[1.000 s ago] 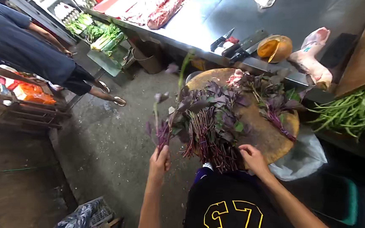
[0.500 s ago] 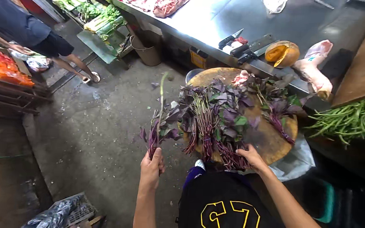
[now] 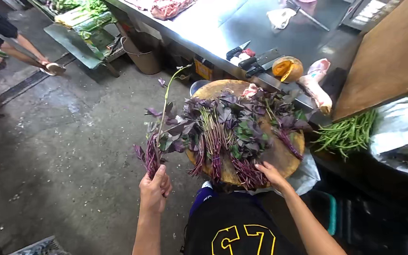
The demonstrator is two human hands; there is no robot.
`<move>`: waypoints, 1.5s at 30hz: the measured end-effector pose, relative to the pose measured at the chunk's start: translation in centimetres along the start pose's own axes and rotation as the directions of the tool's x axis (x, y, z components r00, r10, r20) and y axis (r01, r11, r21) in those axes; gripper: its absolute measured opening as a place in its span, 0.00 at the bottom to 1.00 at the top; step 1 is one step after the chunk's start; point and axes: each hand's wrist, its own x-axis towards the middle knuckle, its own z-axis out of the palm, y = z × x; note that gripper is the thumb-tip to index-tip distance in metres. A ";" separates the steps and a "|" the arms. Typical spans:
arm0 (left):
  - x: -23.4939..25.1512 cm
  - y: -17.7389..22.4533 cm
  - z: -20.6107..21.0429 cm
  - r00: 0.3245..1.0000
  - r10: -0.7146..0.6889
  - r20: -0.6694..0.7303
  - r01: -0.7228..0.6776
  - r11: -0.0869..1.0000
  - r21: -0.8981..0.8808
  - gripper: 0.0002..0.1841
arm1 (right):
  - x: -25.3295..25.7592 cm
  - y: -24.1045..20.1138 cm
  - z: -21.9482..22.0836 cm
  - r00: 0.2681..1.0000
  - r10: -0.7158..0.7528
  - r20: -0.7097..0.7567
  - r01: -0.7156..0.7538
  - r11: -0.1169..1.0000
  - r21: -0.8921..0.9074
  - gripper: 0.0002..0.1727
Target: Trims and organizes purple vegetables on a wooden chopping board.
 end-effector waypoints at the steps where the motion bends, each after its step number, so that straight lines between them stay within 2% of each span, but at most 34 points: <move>1: -0.1 0.1 -0.1 1.000 -0.001 0.004 0.001 1.000 -0.006 0.09 | -0.1 0.2 0.0 0.999 0.021 0.040 -0.022 1.000 0.016 0.29; 2: -0.2 0.1 -0.2 1.000 -0.001 0.002 0.001 1.000 -0.011 0.10 | -0.2 0.1 -0.1 0.997 0.040 0.066 -0.038 0.999 -0.035 0.29; 4: -0.5 0.3 -0.3 1.000 -0.001 -0.004 0.001 1.000 -0.019 0.10 | -0.8 -1.0 -0.3 0.999 0.025 0.022 -0.018 0.960 -0.279 0.31; 6: -0.9 0.6 -0.3 1.000 0.006 -0.013 -0.007 0.999 -0.040 0.09 | -2.5 -3.6 -0.1 0.980 -0.148 -0.135 0.069 0.883 -0.465 0.31; 8: -1.3 0.7 -0.4 1.000 0.028 -0.009 -0.028 0.998 -0.054 0.08 | -5.2 -7.3 1.8 0.912 -0.351 -0.214 0.222 0.859 -0.461 0.24; 10: -1.6 0.8 -0.3 0.999 0.048 0.002 -0.048 0.997 -0.053 0.08 | -6.4 -10.2 5.3 0.909 -0.409 -0.078 0.353 0.856 -0.377 0.23; 12: -1.7 0.9 0.1 0.998 0.062 0.015 -0.061 0.997 -0.047 0.07 | -5.2 -11.4 10.1 0.942 -0.311 0.126 0.336 0.882 -0.331 0.37; 13: -1.6 0.9 0.5 0.998 0.069 0.009 -0.068 0.997 -0.035 0.07 | -3.8 -11.4 12.5 0.951 -0.253 0.179 0.304 0.871 -0.385 0.47; 15: -1.2 0.5 1.4 0.994 0.095 -0.050 -0.094 0.995 0.023 0.05 | -1.1 -10.5 16.0 0.968 -0.198 0.156 0.251 0.821 -0.513 0.58; 17: 0.0 -0.8 2.2 0.984 0.117 -0.135 -0.099 0.987 0.130 0.06 | 0.1 -10.0 17.0 0.963 -0.267 0.046 0.255 0.838 -0.483 0.57; 19: 2.0 -2.9 2.8 0.976 0.116 -0.182 -0.070 0.967 0.244 0.10 | -0.6 -11.0 15.4 0.935 -0.348 -0.073 0.310 0.898 -0.312 0.53; 21: 4.3 -5.8 3.3 0.975 0.124 -0.186 -0.039 0.913 0.405 0.18 | -2.2 -12.9 12.4 0.903 -0.388 -0.186 0.374 0.921 -0.103 0.48; 23: 6.3 -8.3 4.4 0.977 0.100 -0.189 0.036 0.795 0.605 0.26 | -4.0 -14.7 9.0 0.882 -0.400 -0.249 0.429 0.901 0.073 0.45; 26: 8.3 -11.4 7.1 0.984 0.047 -0.172 0.112 0.588 0.801 0.30 | -6.6 -16.4 4.1 0.849 -0.429 -0.307 0.515 0.802 0.303 0.42; 28: 8.8 -13.6 8.6 0.990 0.062 -0.124 0.082 0.457 0.886 0.28 | -8.6 -16.7 1.4 0.834 -0.429 -0.346 0.543 0.748 0.381 0.41; 31: 8.6 -16.0 10.6 0.992 0.127 -0.004 -0.037 0.319 0.947 0.25 | -10.7 -16.3 -1.2 0.798 -0.446 -0.406 0.597 0.680 0.426 0.43; 34: 7.9 -17.4 12.4 0.987 0.105 0.124 -0.146 0.239 0.960 0.23 | -11.5 -15.3 -1.5 0.735 -0.481 -0.479 0.670 0.622 0.404 0.45; 36: 7.2 -18.0 13.2 0.987 0.076 0.143 -0.160 0.303 0.940 0.23 | -11.1 -14.3 -0.9 0.704 -0.503 -0.502 0.699 0.617 0.362 0.47; 38: 6.3 -18.0 13.6 0.991 0.113 0.066 -0.114 0.500 0.858 0.22 | -10.0 -12.8 0.1 0.719 -0.502 -0.480 0.678 0.659 0.326 0.48; 41: 4.0 -15.7 13.0 0.982 0.154 -0.112 -0.050 0.775 0.630 0.24 | -6.8 -9.5 2.1 0.850 -0.372 -0.374 0.494 0.810 0.317 0.47; 43: 2.6 -13.7 12.6 0.968 0.162 -0.190 -0.060 0.889 0.453 0.19 | -5.4 -8.1 3.2 0.929 -0.213 -0.303 0.316 0.882 0.350 0.46; 45: 1.2 -11.5 13.0 0.974 0.116 -0.193 -0.065 0.966 0.252 0.12 | -5.4 -8.2 3.9 0.944 -0.185 -0.275 0.282 0.885 0.371 0.44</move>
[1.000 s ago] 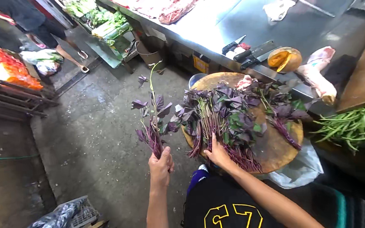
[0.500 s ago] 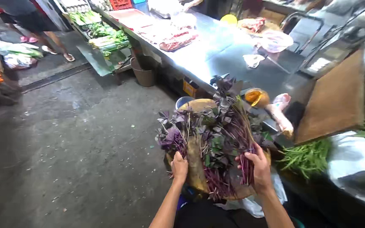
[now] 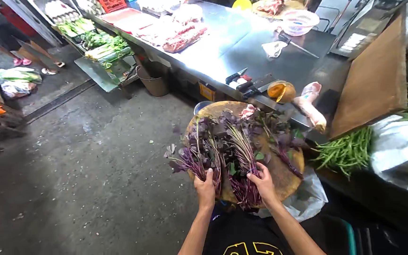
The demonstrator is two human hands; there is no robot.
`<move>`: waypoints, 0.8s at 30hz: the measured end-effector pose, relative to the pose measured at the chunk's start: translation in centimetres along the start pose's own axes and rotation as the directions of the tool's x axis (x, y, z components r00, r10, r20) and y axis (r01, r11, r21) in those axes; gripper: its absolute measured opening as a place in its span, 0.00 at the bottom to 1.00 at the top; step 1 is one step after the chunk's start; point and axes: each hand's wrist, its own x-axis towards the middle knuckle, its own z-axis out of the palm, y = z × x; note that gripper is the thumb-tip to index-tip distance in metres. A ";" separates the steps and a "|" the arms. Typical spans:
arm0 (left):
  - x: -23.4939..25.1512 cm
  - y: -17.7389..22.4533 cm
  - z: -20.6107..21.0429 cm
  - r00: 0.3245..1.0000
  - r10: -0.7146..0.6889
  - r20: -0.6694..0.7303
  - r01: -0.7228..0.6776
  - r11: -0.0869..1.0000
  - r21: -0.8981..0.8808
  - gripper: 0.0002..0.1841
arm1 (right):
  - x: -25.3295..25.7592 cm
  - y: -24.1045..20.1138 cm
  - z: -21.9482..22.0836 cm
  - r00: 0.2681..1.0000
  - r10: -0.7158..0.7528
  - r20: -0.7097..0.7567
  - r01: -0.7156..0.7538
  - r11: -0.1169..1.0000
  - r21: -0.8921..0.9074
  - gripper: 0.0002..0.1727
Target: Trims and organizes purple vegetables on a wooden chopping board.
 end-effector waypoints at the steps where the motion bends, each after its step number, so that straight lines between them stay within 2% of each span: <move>1: -0.6 1.1 0.0 0.997 -0.053 0.052 0.057 0.995 -0.083 0.10 | -0.4 -0.4 0.4 0.999 -0.032 0.011 0.031 0.999 0.021 0.43; 3: -1.4 2.0 0.6 0.968 -0.168 0.187 0.199 0.967 -0.161 0.10 | -1.5 -1.6 1.1 0.992 -0.118 0.049 0.115 0.992 0.058 0.43; 5: -1.5 1.3 1.9 0.925 -0.246 0.289 0.286 0.953 -0.103 0.14 | -1.9 -2.1 1.5 0.975 -0.183 0.124 0.182 0.983 0.019 0.37; 7: -1.3 -0.2 2.9 0.886 -0.327 0.330 0.337 0.941 0.029 0.20 | -1.6 -1.5 1.2 0.946 -0.188 0.263 0.234 0.960 -0.155 0.30; 9: -1.2 -1.6 3.6 0.855 -0.383 0.348 0.384 0.921 0.071 0.23 | -1.0 -0.6 0.6 0.926 -0.182 0.330 0.292 0.899 -0.325 0.27; 13: -1.7 -2.5 3.6 0.831 -0.389 0.397 0.395 0.916 0.071 0.21 | 0.5 0.0 -0.7 0.876 -0.341 0.342 0.471 0.758 -0.451 0.21; 16: -2.2 -2.3 3.5 0.814 -0.355 0.459 0.353 0.931 0.094 0.24 | 2.1 -0.6 -1.1 0.805 -0.401 0.437 0.592 0.584 -0.555 0.18; 20: -2.5 -2.2 3.6 0.826 -0.311 0.469 0.277 0.950 0.143 0.24 | 3.3 -3.0 -1.3 0.715 -0.277 0.642 0.698 0.335 -0.633 0.17; 22: -2.5 -2.7 3.7 0.822 -0.319 0.472 0.289 0.947 0.138 0.23 | 4.3 -2.9 -1.6 0.663 -0.242 0.709 0.746 0.290 -0.599 0.18; 24: -2.5 -3.0 3.8 0.808 -0.348 0.475 0.334 0.935 0.117 0.20 | 5.0 -2.6 -2.0 0.614 -0.258 0.746 0.782 0.326 -0.531 0.17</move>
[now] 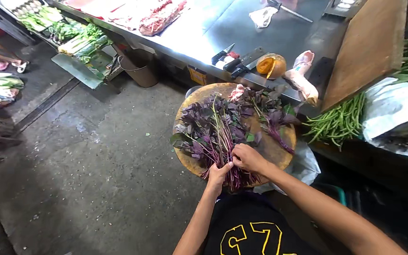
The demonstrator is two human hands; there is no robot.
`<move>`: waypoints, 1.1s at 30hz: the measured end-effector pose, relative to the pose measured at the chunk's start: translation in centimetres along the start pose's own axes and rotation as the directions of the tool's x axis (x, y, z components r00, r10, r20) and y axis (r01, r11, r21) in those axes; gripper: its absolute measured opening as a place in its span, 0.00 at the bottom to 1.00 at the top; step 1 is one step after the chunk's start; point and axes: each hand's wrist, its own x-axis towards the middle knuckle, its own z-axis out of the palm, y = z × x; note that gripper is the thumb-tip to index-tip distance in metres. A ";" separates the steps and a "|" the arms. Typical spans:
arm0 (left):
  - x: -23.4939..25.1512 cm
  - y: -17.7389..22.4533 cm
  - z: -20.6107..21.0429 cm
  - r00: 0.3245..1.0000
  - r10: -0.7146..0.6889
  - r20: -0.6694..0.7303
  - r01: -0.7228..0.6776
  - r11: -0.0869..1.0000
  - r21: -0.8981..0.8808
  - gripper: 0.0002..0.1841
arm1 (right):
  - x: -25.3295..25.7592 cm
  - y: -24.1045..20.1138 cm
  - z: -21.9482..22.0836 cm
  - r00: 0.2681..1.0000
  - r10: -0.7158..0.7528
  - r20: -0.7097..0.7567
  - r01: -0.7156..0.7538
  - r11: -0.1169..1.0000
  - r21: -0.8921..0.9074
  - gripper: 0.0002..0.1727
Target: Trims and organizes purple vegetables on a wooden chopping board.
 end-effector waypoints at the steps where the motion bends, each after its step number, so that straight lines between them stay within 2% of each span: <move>1: 0.1 0.1 0.2 1.000 -0.021 -0.009 0.021 1.000 -0.018 0.20 | -0.1 0.2 -0.1 1.000 -0.024 -0.016 0.025 0.997 0.074 0.16; 3: 0.3 0.7 0.9 0.999 -0.044 -0.019 0.044 0.998 -0.042 0.24 | -1.0 0.0 -0.1 0.993 -0.060 -0.097 0.082 0.966 0.244 0.14; 7: 1.1 2.0 3.1 0.999 -0.034 -0.029 0.035 0.998 0.057 0.19 | -3.6 -0.4 -0.1 0.970 -0.086 -0.229 0.196 0.835 0.514 0.11; 9: 1.7 2.3 4.1 0.998 -0.043 -0.047 0.047 0.994 0.101 0.20 | -5.6 -1.2 -0.9 0.964 -0.103 -0.247 0.241 0.735 0.634 0.12; 10: 2.0 2.2 4.6 0.997 -0.043 -0.068 0.050 0.992 0.115 0.20 | -6.7 -1.7 -1.2 0.966 -0.115 -0.233 0.243 0.720 0.650 0.13; 12: 2.5 2.4 5.8 0.995 -0.030 -0.098 0.042 0.992 0.122 0.19 | -8.9 -2.8 -1.5 0.979 -0.145 -0.145 0.200 0.829 0.522 0.14; 14: 2.6 2.4 7.3 0.993 -0.016 -0.116 0.030 0.992 0.125 0.18 | -10.4 -4.1 -1.5 0.989 -0.142 0.044 0.123 0.949 0.292 0.15; 17: 3.0 2.0 9.2 0.992 0.000 -0.127 0.017 0.991 0.133 0.19 | -10.9 -4.7 -0.5 0.952 -0.113 0.286 0.088 0.991 0.097 0.21; 19: 3.4 2.4 9.9 0.989 -0.012 -0.145 0.030 0.992 0.121 0.19 | -11.0 -3.7 0.9 0.951 -0.101 0.294 0.101 0.995 0.015 0.21; 21: 4.0 2.9 10.0 0.985 -0.041 -0.166 0.050 0.998 0.049 0.18 | -11.8 -2.4 2.5 0.975 -0.081 0.205 0.104 0.989 -0.102 0.23; 23: 4.5 3.6 9.9 0.983 -0.077 -0.167 0.070 0.996 -0.048 0.16 | -12.3 -1.4 3.8 0.993 -0.117 -0.005 0.115 0.977 -0.178 0.25; 25: 4.8 3.9 10.0 0.980 -0.096 -0.174 0.076 0.990 -0.117 0.14 | -12.2 -0.7 4.6 0.972 -0.160 -0.174 0.133 0.979 -0.157 0.25; 29: 5.3 3.8 9.5 0.980 -0.088 -0.180 0.053 0.981 -0.186 0.12 | -11.9 0.6 5.4 0.930 -0.187 -0.316 0.175 0.982 -0.069 0.23; 31: 5.5 3.7 8.8 0.981 -0.086 -0.175 0.049 0.977 -0.206 0.13 | -12.1 1.9 5.0 0.894 -0.221 -0.389 0.246 0.969 0.014 0.19; 33: 5.4 3.4 8.2 0.981 -0.082 -0.179 0.041 0.975 -0.219 0.13 | -12.2 3.1 3.8 0.865 -0.276 -0.420 0.310 0.950 0.015 0.14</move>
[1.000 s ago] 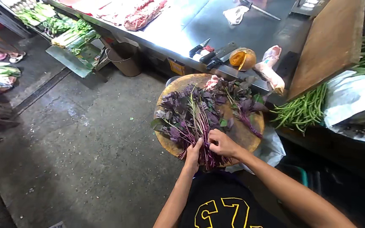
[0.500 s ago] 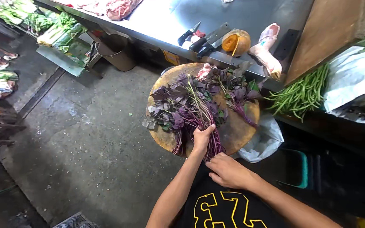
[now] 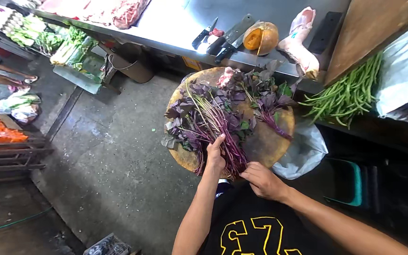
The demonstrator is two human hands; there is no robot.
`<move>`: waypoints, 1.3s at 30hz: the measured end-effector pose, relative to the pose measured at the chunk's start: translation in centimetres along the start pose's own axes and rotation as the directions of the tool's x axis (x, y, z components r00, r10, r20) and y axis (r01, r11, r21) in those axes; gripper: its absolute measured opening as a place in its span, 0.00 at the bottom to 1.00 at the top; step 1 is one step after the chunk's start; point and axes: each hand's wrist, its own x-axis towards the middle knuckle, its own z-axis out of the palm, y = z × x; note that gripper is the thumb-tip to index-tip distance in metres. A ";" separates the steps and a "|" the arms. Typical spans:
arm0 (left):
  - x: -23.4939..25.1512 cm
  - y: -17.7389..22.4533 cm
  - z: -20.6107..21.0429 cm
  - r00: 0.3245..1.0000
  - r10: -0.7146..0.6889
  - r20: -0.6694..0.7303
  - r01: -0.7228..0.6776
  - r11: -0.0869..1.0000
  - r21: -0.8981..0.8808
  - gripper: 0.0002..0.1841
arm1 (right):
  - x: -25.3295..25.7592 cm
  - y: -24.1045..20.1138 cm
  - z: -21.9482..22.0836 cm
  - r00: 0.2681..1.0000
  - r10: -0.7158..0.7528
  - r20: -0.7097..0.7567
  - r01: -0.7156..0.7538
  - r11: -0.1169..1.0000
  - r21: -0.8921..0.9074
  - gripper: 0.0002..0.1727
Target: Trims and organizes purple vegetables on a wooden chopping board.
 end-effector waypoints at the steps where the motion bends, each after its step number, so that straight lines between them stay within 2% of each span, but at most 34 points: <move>1: 0.0 -0.1 -0.2 1.000 0.007 -0.003 -0.007 1.000 -0.002 0.12 | 0.3 0.5 -0.8 1.000 -0.029 -0.007 0.028 0.999 -0.015 0.13; 4: -0.3 0.3 -0.3 1.000 -0.003 -0.006 0.003 0.999 -0.033 0.11 | 1.3 2.2 -3.1 0.996 -0.089 0.000 0.089 0.996 -0.014 0.13; 7: -0.2 0.5 0.6 1.000 -0.019 -0.016 0.018 0.997 -0.077 0.10 | 1.8 2.1 -3.6 0.987 -0.098 0.127 0.088 0.993 0.084 0.16; 9: -0.2 0.3 1.8 0.999 -0.025 -0.020 0.023 0.996 -0.083 0.12 | 2.1 0.9 -2.4 0.974 -0.068 0.214 0.021 0.976 0.217 0.24; 11: 0.0 0.0 3.1 1.000 -0.007 -0.015 0.007 0.999 -0.040 0.13 | 2.5 -0.1 -0.8 0.977 0.001 0.212 -0.083 0.921 0.382 0.30; 13: 0.5 -0.6 3.7 0.999 0.043 -0.002 -0.043 0.998 0.038 0.13 | 3.2 -0.9 0.0 0.977 0.152 0.151 -0.212 0.777 0.592 0.30; 14: 0.9 -0.9 3.9 0.997 0.070 -0.007 -0.070 0.994 0.080 0.14 | 3.7 -1.4 0.0 0.960 0.254 0.120 -0.262 0.652 0.711 0.29; 16: 1.1 -1.2 3.9 0.996 0.081 -0.023 -0.078 0.988 0.133 0.15 | 4.5 -2.1 -0.5 0.884 0.461 0.076 -0.279 0.390 0.877 0.28; 18: 0.9 -1.4 4.1 0.998 0.056 -0.024 -0.054 0.993 0.101 0.15 | 5.0 -2.0 -1.2 0.770 0.635 0.070 -0.238 0.185 0.953 0.24; 20: 0.6 -1.6 4.3 0.998 0.047 -0.039 -0.045 0.998 0.047 0.15 | 5.3 -1.6 -2.2 0.635 0.767 0.098 -0.221 0.059 0.973 0.19; 22: 0.4 -1.8 4.4 0.996 0.065 -0.058 -0.066 0.998 -0.002 0.14 | 5.1 -0.9 -3.3 0.534 0.831 0.155 -0.241 -0.026 0.970 0.17; 24: 0.4 -1.7 4.7 0.995 0.070 -0.073 -0.073 0.996 -0.040 0.12 | 4.4 -0.2 -4.1 0.512 0.828 0.229 -0.294 -0.082 0.952 0.16; 26: 0.3 -1.5 4.9 0.995 0.067 -0.080 -0.071 0.996 -0.057 0.12 | 3.3 0.5 -4.4 0.562 0.775 0.289 -0.393 -0.057 0.918 0.17; 29: 0.6 -1.5 5.2 0.994 0.068 -0.085 -0.072 0.997 -0.040 0.13 | 2.2 0.5 -4.5 0.647 0.713 0.270 -0.474 0.099 0.875 0.17; 30: 0.6 -1.6 5.3 0.993 0.076 -0.087 -0.079 0.997 -0.024 0.14 | 2.0 0.6 -4.5 0.695 0.684 0.223 -0.497 0.233 0.836 0.17; 31: 0.6 -1.6 5.5 0.992 0.089 -0.090 -0.089 0.996 0.001 0.14 | 1.9 0.6 -4.7 0.764 0.620 0.175 -0.519 0.432 0.737 0.16; 32: 0.6 -1.5 5.7 0.990 0.104 -0.094 -0.102 0.994 0.027 0.15 | 1.8 0.7 -4.8 0.841 0.517 0.160 -0.505 0.643 0.576 0.17; 33: 0.6 -1.4 6.0 0.988 0.116 -0.100 -0.111 0.992 0.056 0.15 | 1.7 0.5 -4.8 0.899 0.402 0.177 -0.438 0.800 0.411 0.18; 34: 0.5 -1.3 6.2 0.986 0.125 -0.107 -0.116 0.990 0.085 0.16 | 1.7 0.2 -4.6 0.924 0.314 0.220 -0.371 0.876 0.307 0.20; 35: 0.6 -1.2 6.3 0.986 0.129 -0.109 -0.117 0.987 0.108 0.16 | 1.6 -0.3 -4.5 0.928 0.274 0.253 -0.342 0.898 0.278 0.21; 36: 0.6 -1.1 6.5 0.985 0.132 -0.112 -0.119 0.987 0.111 0.16 | 1.7 -0.8 -4.5 0.917 0.296 0.268 -0.375 0.869 0.323 0.20; 37: 0.7 -1.1 6.6 0.985 0.130 -0.115 -0.119 0.988 0.102 0.16 | 1.7 -1.1 -4.6 0.891 0.366 0.267 -0.450 0.780 0.434 0.18; 39: 0.8 -1.0 6.7 0.985 0.119 -0.123 -0.111 0.991 0.069 0.16 | 2.1 -1.4 -4.9 0.785 0.567 0.251 -0.553 0.456 0.697 0.11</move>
